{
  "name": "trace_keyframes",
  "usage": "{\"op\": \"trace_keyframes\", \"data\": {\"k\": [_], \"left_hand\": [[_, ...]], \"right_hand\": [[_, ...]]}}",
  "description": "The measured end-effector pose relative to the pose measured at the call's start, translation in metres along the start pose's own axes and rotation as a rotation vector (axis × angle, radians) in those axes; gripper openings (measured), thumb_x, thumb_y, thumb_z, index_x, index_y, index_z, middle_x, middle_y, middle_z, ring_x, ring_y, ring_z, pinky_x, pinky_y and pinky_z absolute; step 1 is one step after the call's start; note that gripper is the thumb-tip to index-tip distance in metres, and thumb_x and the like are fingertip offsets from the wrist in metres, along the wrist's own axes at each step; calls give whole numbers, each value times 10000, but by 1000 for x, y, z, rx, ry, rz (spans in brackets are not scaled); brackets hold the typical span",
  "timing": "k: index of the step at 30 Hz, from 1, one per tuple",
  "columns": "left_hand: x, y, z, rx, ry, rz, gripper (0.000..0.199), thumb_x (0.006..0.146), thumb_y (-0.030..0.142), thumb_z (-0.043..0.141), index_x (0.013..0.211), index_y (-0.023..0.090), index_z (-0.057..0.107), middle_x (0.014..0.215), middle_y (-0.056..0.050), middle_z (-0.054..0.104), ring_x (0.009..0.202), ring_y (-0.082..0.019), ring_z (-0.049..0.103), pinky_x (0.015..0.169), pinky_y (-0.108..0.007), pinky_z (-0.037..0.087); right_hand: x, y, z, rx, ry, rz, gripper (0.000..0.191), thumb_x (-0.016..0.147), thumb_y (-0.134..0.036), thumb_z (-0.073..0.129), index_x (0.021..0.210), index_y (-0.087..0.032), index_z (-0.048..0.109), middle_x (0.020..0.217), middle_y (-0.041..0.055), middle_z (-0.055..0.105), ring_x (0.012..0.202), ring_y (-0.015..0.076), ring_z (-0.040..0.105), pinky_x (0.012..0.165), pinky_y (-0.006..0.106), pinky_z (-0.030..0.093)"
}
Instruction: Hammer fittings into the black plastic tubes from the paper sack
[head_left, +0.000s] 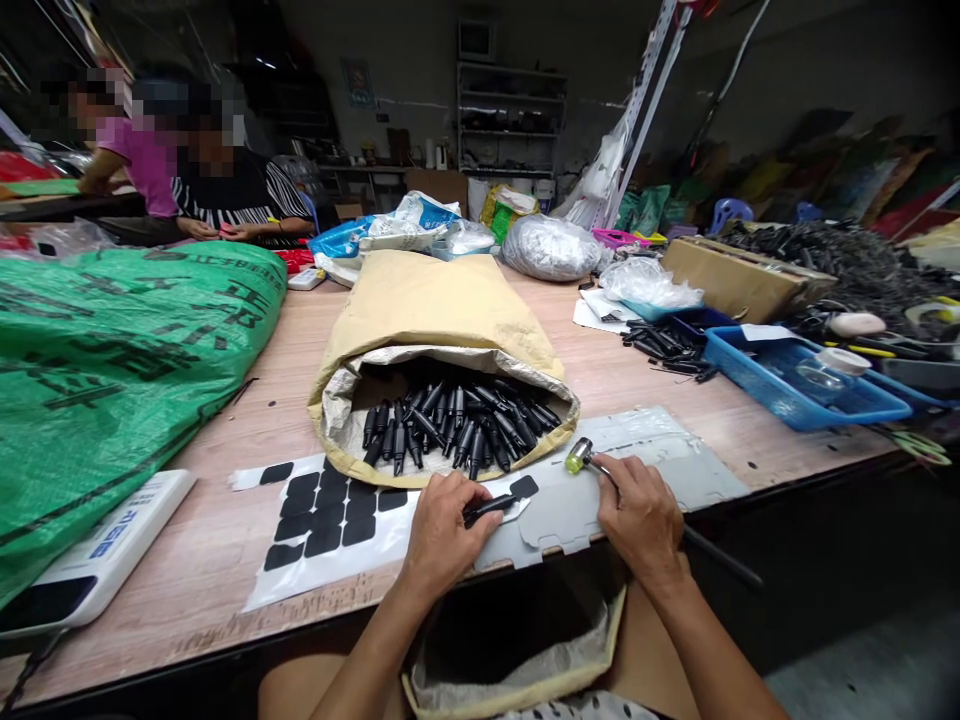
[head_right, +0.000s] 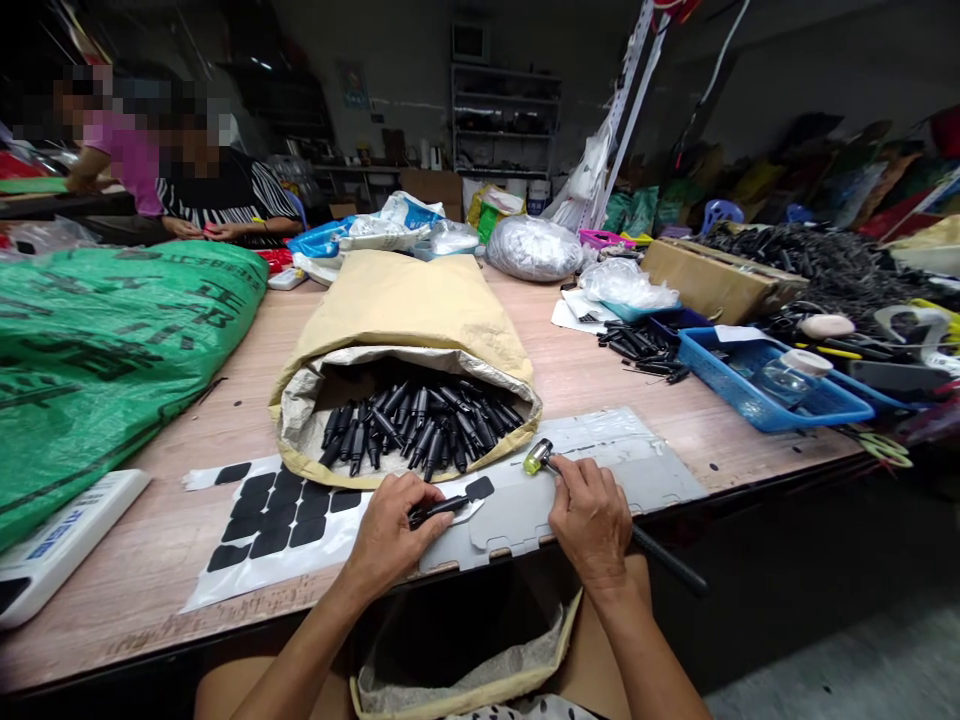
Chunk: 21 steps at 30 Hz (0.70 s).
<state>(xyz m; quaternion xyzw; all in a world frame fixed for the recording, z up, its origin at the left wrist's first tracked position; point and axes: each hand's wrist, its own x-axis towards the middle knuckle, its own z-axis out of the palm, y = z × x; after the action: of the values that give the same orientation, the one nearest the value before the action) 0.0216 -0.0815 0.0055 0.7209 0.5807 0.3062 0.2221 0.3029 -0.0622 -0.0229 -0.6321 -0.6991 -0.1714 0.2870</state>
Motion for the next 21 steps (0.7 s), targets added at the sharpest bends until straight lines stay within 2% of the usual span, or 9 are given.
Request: {"op": "trace_keyframes", "data": {"k": [4,7,9,11,14,16,18,21], "left_hand": [[-15,12,-8,-34,-48,67,116,949,328,632,962,230,694,935,-47,670,946,-252,571,848,-375,414],[-42,27,-10,-146,-225,126,183,1014,350,515,1012,244,664,962,-40,678,915,-212,613,807,-319,437],[-61,32,-2,-161,-373,152,184,1007,357,510,1020,252,660,958,-32,689,876,-192,641,755,-290,442],[-78,29,12,-94,-473,113,173,980,351,531,1014,251,668,975,-35,708,877,-198,669,737,-286,448],[-94,13,37,74,-533,-93,230,978,318,490,1062,243,691,1025,-70,742,959,-253,708,796,-324,486],[-100,2,46,172,-570,-214,283,968,293,486,1140,230,702,1049,-107,756,1023,-306,713,849,-379,504],[-102,0,46,212,-635,-233,319,908,272,566,1190,223,707,1084,-128,756,1050,-344,707,869,-417,506],[-93,15,30,100,-684,-118,330,832,276,672,1158,279,728,1050,-67,764,971,-305,715,813,-368,499]], "right_hand": [[-2,1,2,-21,7,-13,272,935,-176,563,1157,-249,702,936,38,673,857,215,535,794,333,376],[-3,1,3,-36,6,-6,275,939,-180,560,1168,-249,696,937,42,668,861,218,531,796,337,373],[-4,0,3,-47,7,4,275,938,-180,563,1170,-245,694,941,44,668,862,218,530,798,340,374],[-4,-1,3,-53,7,12,273,937,-179,566,1170,-245,693,948,43,668,865,219,528,802,342,376],[-4,-3,3,-54,4,18,274,940,-180,568,1176,-247,690,958,40,670,873,219,528,810,345,380],[-4,-4,2,-50,2,22,274,943,-182,568,1181,-245,688,963,42,670,881,219,530,812,345,380],[-4,-4,1,-48,-3,25,271,946,-184,565,1180,-243,688,960,44,668,883,220,529,811,345,380],[-3,-5,1,-47,-8,27,269,948,-184,561,1178,-242,688,953,45,666,882,221,528,808,345,376]]}}
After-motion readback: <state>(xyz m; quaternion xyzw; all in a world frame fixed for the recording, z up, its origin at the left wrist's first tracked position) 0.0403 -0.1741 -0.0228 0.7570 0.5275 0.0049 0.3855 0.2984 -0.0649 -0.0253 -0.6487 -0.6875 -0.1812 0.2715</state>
